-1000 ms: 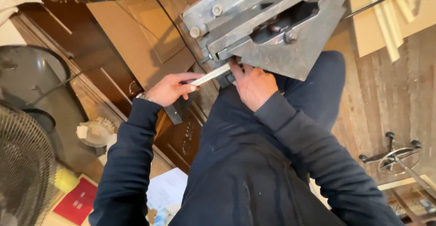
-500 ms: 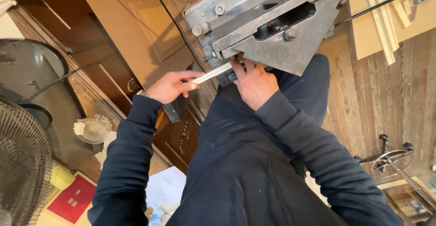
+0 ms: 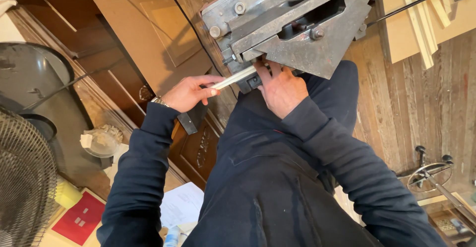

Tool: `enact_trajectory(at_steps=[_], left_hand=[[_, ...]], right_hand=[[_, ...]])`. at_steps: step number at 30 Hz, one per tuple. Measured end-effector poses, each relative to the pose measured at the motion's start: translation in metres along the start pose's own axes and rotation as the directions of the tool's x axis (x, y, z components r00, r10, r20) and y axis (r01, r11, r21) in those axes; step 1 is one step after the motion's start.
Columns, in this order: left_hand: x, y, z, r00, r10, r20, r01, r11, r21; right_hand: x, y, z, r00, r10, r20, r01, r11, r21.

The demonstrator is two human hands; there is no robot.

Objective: Cutting wooden molding strips to size using a manual miter chopper in an art framing workshop.

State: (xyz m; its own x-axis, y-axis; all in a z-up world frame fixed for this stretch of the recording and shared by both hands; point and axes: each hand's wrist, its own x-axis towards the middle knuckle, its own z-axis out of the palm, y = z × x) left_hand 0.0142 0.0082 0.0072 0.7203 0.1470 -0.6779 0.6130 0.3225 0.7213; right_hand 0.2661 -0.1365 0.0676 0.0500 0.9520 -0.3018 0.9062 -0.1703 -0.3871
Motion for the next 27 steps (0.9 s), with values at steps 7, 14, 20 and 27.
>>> enact_trajectory(at_steps=[7, 14, 20, 27], left_hand=[[0.0005, -0.0001, 0.0006, 1.0, 0.007, -0.004, -0.007, 1.0, 0.005], [0.0017, -0.0016, 0.0027, 1.0, 0.011, -0.015, -0.011, 1.0, 0.019], [0.0026, -0.0026, 0.0046, 1.0, 0.006, -0.018, -0.006, 1.0, 0.009], [0.004, 0.002, 0.0051, 1.0, -0.003, -0.025, 0.004, 1.0, 0.02]], right_hand=[[-0.0008, 0.0012, 0.001, 0.999, -0.021, -0.024, 0.022, 1.0, 0.012], [0.0, 0.0011, -0.001, 1.0, -0.019, -0.02, 0.019, 1.0, 0.004], [-0.0021, 0.0053, 0.0005, 0.999, -0.031, -0.028, 0.031, 0.999, 0.016], [-0.0003, 0.0061, -0.0016, 0.999, -0.028, -0.023, 0.028, 1.0, -0.002]])
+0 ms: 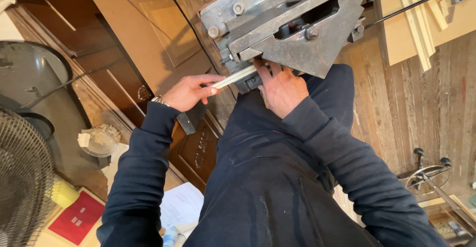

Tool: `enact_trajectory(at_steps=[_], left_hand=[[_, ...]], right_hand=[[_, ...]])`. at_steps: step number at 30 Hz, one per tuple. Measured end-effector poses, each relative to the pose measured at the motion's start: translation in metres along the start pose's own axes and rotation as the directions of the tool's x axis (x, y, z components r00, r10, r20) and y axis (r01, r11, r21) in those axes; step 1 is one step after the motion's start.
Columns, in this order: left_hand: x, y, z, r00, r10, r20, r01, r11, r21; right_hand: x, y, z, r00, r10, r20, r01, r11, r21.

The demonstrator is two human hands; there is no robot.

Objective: Cutting wooden molding strips to size using a manual miter chopper in an art framing workshop.

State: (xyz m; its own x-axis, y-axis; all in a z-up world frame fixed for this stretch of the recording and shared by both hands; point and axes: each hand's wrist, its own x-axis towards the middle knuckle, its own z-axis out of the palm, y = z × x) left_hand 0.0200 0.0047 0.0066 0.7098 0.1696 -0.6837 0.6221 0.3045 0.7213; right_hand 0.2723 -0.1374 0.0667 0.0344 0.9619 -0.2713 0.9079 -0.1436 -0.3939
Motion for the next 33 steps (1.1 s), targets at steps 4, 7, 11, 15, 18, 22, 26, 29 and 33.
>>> enact_trajectory(at_steps=[4, 7, 11, 15, 18, 22, 26, 29, 33], left_hand=[[0.0, -0.003, 0.001, 1.0, -0.001, -0.001, 0.001, 1.0, -0.013], [0.002, -0.005, -0.001, 1.0, 0.008, 0.003, -0.008, 1.0, -0.026], [0.002, -0.007, 0.001, 1.0, -0.003, 0.001, 0.003, 1.0, -0.027], [0.001, -0.003, 0.0, 1.0, -0.008, 0.002, 0.008, 0.999, -0.031], [0.003, -0.004, -0.001, 1.0, 0.004, 0.01, -0.004, 0.999, -0.047], [0.002, -0.001, 0.002, 1.0, -0.009, 0.015, 0.01, 0.999, -0.047], [0.003, 0.0, -0.001, 1.0, -0.015, 0.021, 0.016, 0.997, -0.072], [0.002, 0.0, 0.0, 1.0, -0.017, 0.015, 0.018, 0.998, -0.054], [0.002, 0.005, 0.002, 1.0, -0.008, -0.007, 0.008, 0.999, -0.039]], right_hand=[[-0.001, 0.001, 0.002, 0.999, 0.012, 0.046, -0.011, 1.0, -0.016], [0.001, 0.002, 0.002, 1.0, 0.007, 0.029, -0.006, 1.0, -0.013], [-0.001, 0.003, 0.003, 0.999, 0.021, 0.034, -0.022, 1.0, 0.007], [-0.001, 0.001, 0.002, 1.0, 0.003, 0.016, -0.003, 1.0, -0.014], [0.001, 0.003, 0.003, 1.0, 0.023, 0.007, -0.023, 0.999, -0.035], [-0.005, 0.006, 0.01, 1.0, 0.019, 0.023, -0.018, 1.0, -0.025], [-0.003, 0.007, 0.012, 0.997, 0.041, 0.07, -0.04, 0.999, -0.024], [-0.002, 0.006, 0.005, 0.996, 0.041, 0.077, -0.041, 0.999, -0.003], [-0.001, 0.003, 0.004, 1.0, 0.005, 0.028, -0.004, 1.0, -0.03]])
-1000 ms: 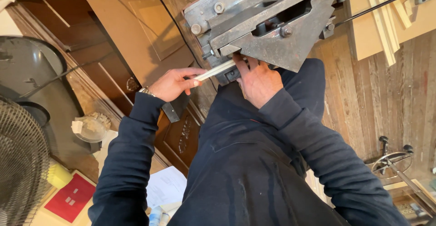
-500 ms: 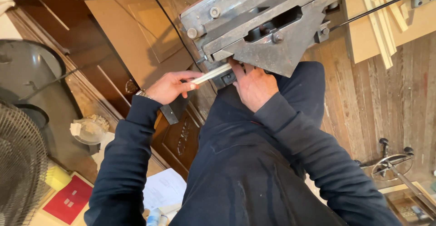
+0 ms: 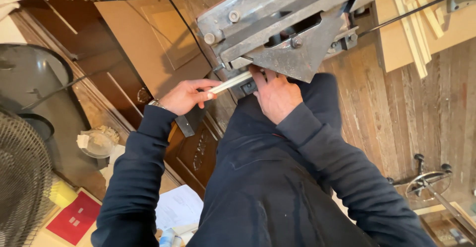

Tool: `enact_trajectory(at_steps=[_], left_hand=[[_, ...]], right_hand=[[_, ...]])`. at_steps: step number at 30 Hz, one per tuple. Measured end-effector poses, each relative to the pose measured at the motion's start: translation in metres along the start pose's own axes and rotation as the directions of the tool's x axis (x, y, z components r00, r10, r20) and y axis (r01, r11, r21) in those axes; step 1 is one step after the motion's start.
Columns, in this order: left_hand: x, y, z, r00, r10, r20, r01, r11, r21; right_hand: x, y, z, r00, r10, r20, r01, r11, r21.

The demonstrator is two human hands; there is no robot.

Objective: Cutting wooden molding strips to size using a manual miter chopper in an art framing workshop.

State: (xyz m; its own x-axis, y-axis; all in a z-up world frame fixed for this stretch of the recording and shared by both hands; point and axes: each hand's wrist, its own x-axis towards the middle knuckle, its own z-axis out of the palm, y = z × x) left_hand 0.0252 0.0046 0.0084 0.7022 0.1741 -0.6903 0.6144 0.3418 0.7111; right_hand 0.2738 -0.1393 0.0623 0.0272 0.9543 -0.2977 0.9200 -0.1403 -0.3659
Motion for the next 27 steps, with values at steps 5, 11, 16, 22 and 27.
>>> enact_trajectory(at_steps=[5, 11, 16, 22, 27], left_hand=[[-0.005, 0.003, 0.005, 0.998, -0.052, -0.032, 0.053, 0.997, 0.048], [0.003, -0.003, -0.009, 0.997, 0.071, -0.01, -0.07, 0.996, 0.048], [-0.048, -0.019, -0.012, 1.0, -0.018, 0.014, 0.019, 1.0, -0.021], [-0.159, -0.092, -0.041, 0.978, -0.209, -0.026, 0.18, 0.893, -0.413], [-0.185, -0.114, 0.041, 0.978, 0.169, -0.123, -0.184, 0.412, -0.892]], right_hand=[[0.002, -0.004, -0.005, 0.999, 0.028, 0.024, -0.028, 1.0, 0.004], [0.002, -0.002, 0.019, 0.994, -0.032, -0.102, 0.014, 0.985, -0.17], [-0.004, -0.016, 0.027, 0.994, -0.032, -0.103, 0.013, 0.983, -0.184], [-0.003, -0.014, 0.034, 0.992, -0.092, -0.081, 0.078, 0.984, -0.16], [-0.002, -0.01, 0.028, 0.975, -0.187, -0.117, 0.164, 0.97, -0.182]])
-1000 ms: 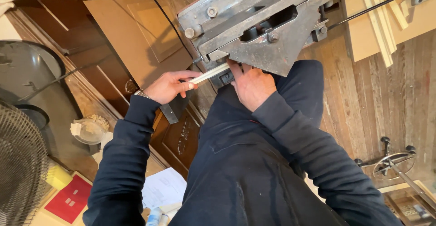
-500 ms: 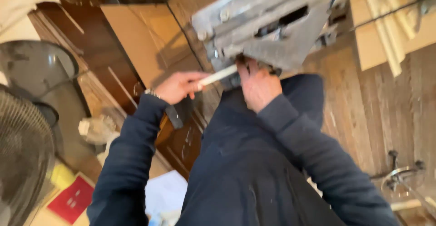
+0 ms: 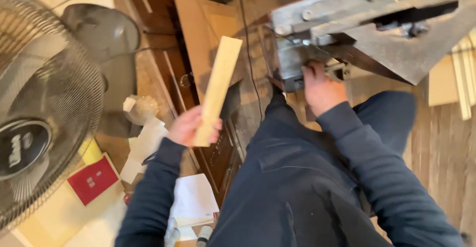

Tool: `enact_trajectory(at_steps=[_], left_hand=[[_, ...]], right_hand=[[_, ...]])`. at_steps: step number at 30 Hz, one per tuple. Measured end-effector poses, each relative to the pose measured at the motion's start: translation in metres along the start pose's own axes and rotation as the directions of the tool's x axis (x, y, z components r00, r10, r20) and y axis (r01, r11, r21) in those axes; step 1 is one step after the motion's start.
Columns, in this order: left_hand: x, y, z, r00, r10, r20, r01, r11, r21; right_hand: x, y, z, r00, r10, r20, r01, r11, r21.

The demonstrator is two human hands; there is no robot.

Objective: Cutting wooden molding strips to size using a manual miter chopper in an art framing workshop.

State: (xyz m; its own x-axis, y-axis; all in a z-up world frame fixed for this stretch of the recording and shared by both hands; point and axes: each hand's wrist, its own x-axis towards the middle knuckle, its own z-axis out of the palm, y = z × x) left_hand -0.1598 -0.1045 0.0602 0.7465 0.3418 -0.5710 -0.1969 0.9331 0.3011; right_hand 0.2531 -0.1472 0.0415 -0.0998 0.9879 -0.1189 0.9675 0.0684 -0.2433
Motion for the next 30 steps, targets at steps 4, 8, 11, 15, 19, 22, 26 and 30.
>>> enact_trajectory(at_steps=[4, 8, 11, 15, 19, 22, 26, 30], left_hand=[[0.028, -0.07, 0.026, 0.975, 0.219, 0.038, -0.193, 0.917, -0.349], [0.053, -0.126, 0.05, 0.879, 0.473, 0.069, -0.401, 0.809, -0.429], [0.055, -0.137, 0.063, 0.838, 0.533, 0.113, -0.433, 0.777, -0.457], [0.043, -0.144, 0.083, 0.826, 0.542, 0.151, -0.44, 0.79, -0.428], [0.046, -0.13, 0.136, 0.872, 0.356, 0.337, -0.3, 0.931, -0.208], [0.069, -0.109, 0.197, 0.893, 0.209, 0.399, -0.203, 0.977, -0.058], [0.11, -0.101, 0.264, 0.916, -0.073, 0.395, -0.065, 0.943, 0.326], [0.18, -0.132, 0.312, 0.946, -0.033, 0.322, -0.235, 0.614, 0.754]], right_hand=[[0.011, -0.006, -0.016, 0.996, -0.08, 0.036, 0.086, 0.979, -0.187], [0.017, -0.011, -0.026, 0.989, -0.126, 0.078, 0.146, 0.908, -0.392], [0.022, -0.004, -0.03, 0.967, -0.209, 0.143, 0.249, 0.888, -0.387], [0.016, 0.007, -0.056, 0.934, -0.303, 0.19, 0.348, 0.892, -0.288], [-0.025, 0.005, -0.117, 0.836, -0.396, 0.38, 0.267, 0.899, 0.348], [-0.079, 0.044, -0.115, 0.831, -0.398, 0.39, 0.009, 0.709, 0.705], [-0.153, 0.075, -0.112, 0.879, -0.274, 0.391, -0.339, 0.219, 0.915], [-0.214, 0.107, -0.079, 0.91, -0.084, 0.406, -0.413, -0.26, 0.873]])
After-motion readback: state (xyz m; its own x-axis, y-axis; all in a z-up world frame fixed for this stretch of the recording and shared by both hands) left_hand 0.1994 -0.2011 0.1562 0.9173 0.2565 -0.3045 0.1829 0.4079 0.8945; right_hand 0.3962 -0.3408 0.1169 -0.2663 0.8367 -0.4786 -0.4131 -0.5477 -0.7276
